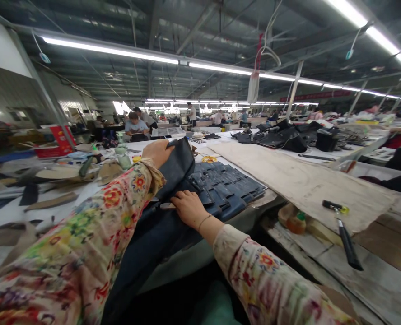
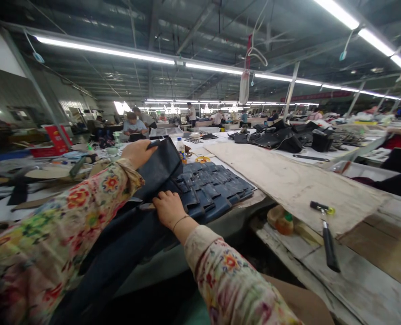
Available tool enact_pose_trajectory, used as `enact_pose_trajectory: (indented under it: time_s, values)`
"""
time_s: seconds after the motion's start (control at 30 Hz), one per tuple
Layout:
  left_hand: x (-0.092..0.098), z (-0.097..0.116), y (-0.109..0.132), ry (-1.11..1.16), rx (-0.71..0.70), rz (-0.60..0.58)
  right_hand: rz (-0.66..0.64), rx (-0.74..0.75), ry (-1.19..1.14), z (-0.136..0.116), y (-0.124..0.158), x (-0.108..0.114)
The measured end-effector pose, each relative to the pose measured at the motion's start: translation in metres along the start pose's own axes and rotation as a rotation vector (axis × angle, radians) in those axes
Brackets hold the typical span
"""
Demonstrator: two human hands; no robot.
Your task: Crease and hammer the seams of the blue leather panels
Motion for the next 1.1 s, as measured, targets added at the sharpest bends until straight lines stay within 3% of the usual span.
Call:
enact_pose_trajectory:
  time_s: [0.13,0.27,0.37,0.53,0.63,0.77,0.93,1.1]
  values:
    - [0.016,-0.046,-0.011,0.104,0.158,0.084,-0.061,-0.063,-0.006,0.024,0.000,-0.024]
    - [0.057,-0.106,-0.022,0.095,0.341,0.221,-0.088,-0.109,-0.055,0.043,0.010,-0.038]
    - [0.087,-0.119,-0.026,0.102,0.325,0.330,-0.040,-0.121,-0.123,0.041,0.007,-0.031]
    - [0.100,-0.087,-0.020,0.074,0.170,0.357,0.073,-0.066,-0.275,0.020,0.002,-0.009]
    - [0.112,-0.067,-0.011,0.037,0.114,0.376,0.124,-0.080,-0.384,0.024,0.007,-0.002]
    - [0.164,-0.033,0.005,0.059,-0.021,0.490,0.276,-0.226,-0.556,0.061,0.020,0.020]
    - [0.236,0.013,0.025,0.260,-0.063,0.610,0.522,-0.353,-0.770,0.104,0.055,0.087]
    - [0.259,0.045,0.029,0.434,-0.077,0.743,0.739,-0.333,-1.259,0.131,0.122,0.162]
Point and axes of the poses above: each hand's wrist, its own y-axis away from the middle knuckle, its own x-axis out of the back of the hand, z = x × y, the point moved 7 cm from there along -y, towards the middle knuckle, and after that the axes turned 14 degrees about -y, right-handed, at the moved point
